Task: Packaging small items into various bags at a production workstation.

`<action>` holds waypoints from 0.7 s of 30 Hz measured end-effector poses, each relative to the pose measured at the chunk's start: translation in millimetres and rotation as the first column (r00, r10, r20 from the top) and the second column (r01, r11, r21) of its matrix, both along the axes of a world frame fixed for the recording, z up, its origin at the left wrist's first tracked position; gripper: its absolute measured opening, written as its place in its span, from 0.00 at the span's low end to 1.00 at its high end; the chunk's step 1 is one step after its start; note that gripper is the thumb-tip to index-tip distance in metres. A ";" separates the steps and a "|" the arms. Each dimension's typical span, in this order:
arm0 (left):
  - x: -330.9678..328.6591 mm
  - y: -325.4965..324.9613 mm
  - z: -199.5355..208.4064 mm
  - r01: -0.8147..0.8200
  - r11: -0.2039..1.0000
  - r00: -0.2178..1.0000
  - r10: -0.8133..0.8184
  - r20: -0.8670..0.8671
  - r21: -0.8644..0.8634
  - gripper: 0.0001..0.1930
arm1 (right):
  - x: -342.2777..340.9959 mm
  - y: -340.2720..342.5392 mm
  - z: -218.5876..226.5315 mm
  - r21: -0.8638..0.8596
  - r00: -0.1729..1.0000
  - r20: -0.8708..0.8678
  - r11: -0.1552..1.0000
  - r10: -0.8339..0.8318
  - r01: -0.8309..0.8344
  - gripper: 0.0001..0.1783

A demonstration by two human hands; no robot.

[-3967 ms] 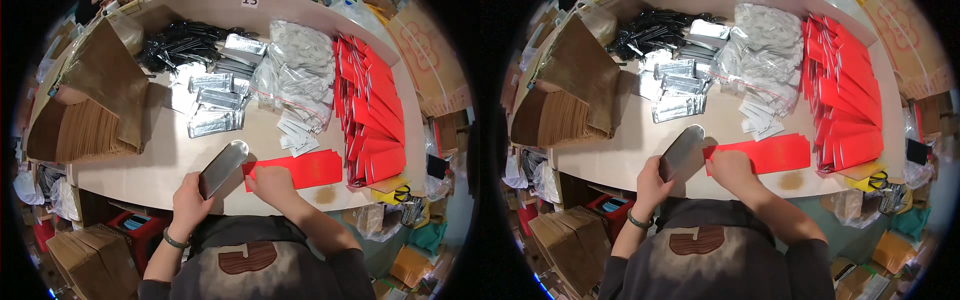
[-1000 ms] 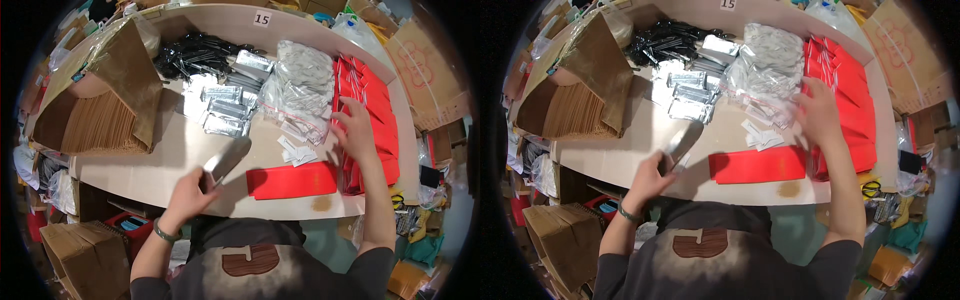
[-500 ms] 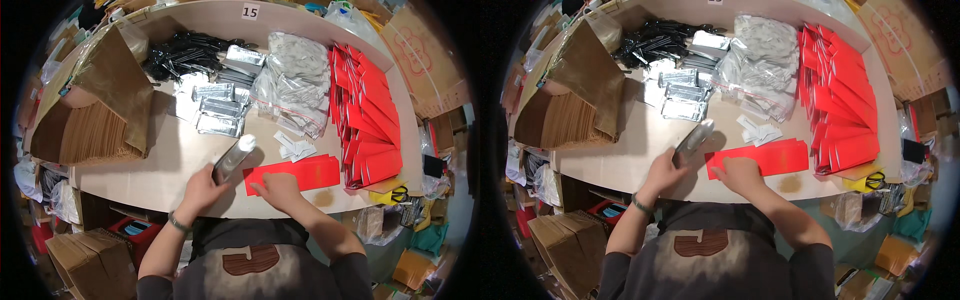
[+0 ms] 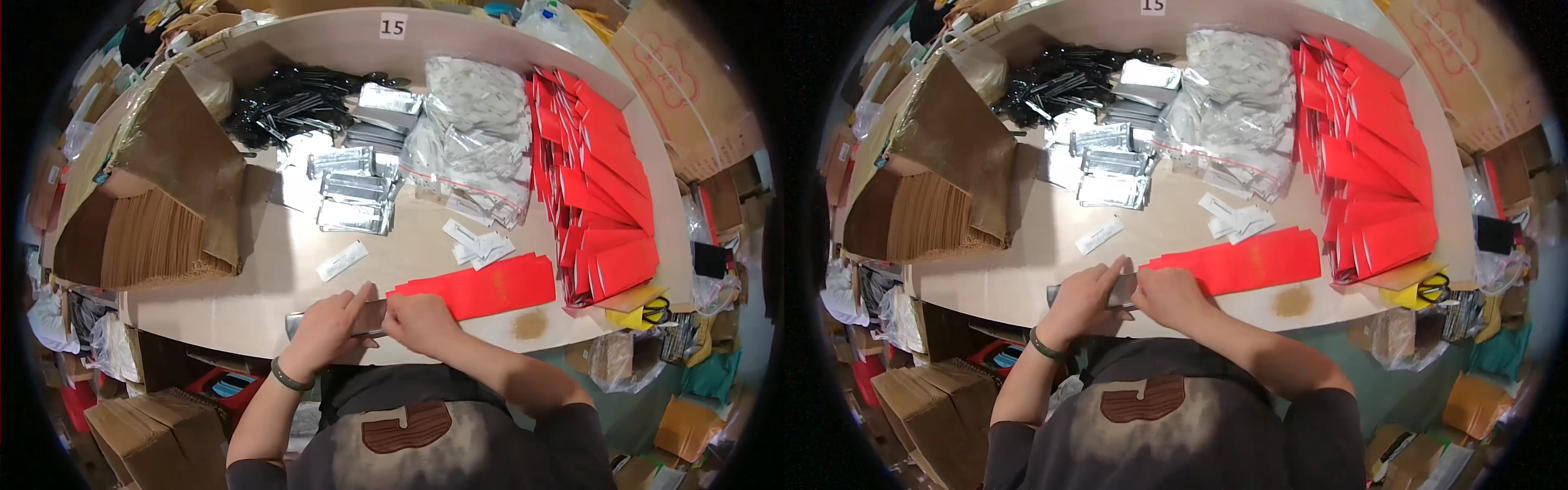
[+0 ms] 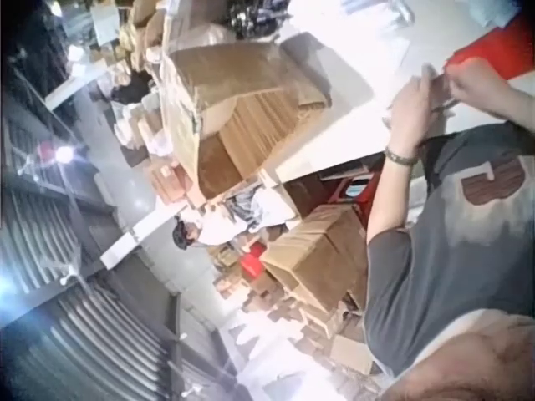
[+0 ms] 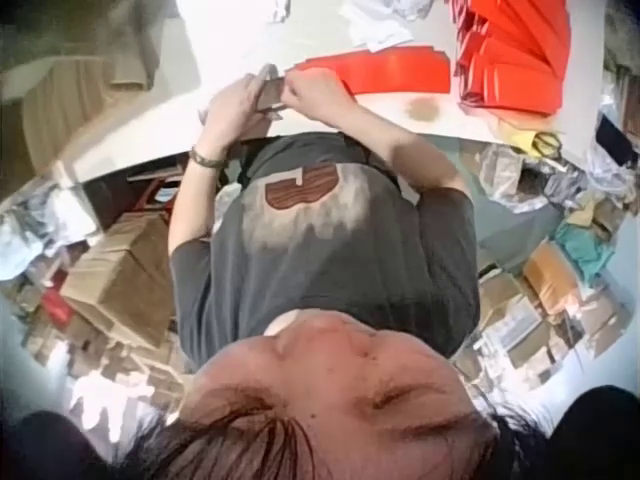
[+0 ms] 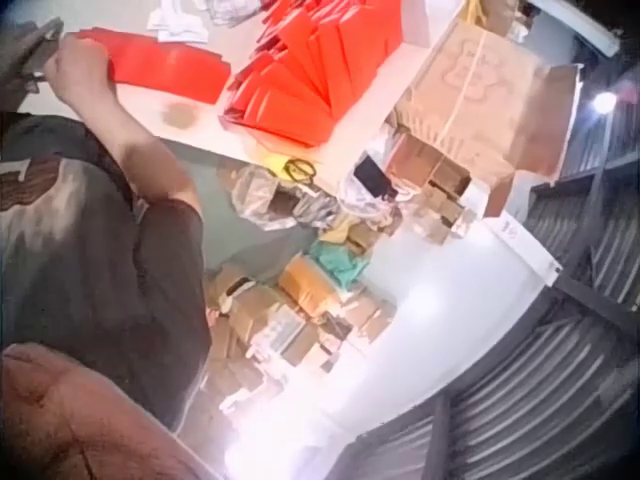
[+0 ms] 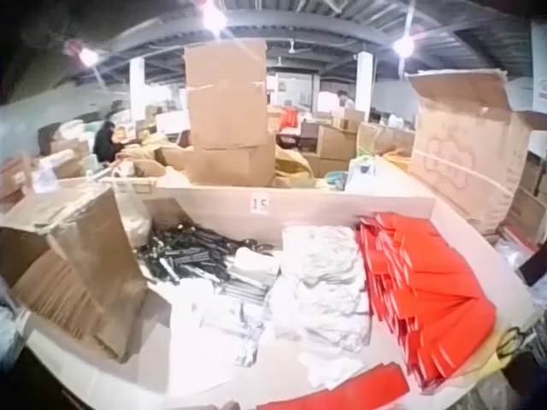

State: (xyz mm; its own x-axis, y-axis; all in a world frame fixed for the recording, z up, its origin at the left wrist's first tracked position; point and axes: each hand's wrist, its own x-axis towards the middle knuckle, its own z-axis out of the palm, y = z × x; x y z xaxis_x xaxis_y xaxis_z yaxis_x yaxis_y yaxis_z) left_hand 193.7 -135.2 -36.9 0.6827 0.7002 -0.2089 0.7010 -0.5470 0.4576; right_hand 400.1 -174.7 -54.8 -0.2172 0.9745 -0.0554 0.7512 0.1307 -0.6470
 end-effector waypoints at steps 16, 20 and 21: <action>-213.6 130.3 20.6 -0.757 0.573 0.641 0.743 0.192 0.313 0.08 | -18.9 124.8 -27.9 0.056 0.953 -0.198 0.968 -0.231 0.246 0.07; -185.1 121.9 28.1 -0.692 0.646 0.715 0.676 0.181 0.321 0.10 | -22.5 115.5 -50.2 0.406 0.932 0.361 0.901 -0.004 -0.154 0.07; -186.8 123.3 29.6 -0.690 0.641 0.715 0.678 0.174 0.337 0.10 | -22.5 113.5 -53.9 0.385 0.925 0.380 0.907 0.014 -0.172 0.07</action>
State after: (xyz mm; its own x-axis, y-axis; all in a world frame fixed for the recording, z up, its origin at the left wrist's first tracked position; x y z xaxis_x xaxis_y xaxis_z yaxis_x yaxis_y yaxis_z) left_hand 6.8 -12.0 -7.2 -0.0196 0.9867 0.1614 0.9318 -0.0405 0.3606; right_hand 377.5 -61.1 -108.7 -0.3497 0.9040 0.2457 0.8919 0.4016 -0.2080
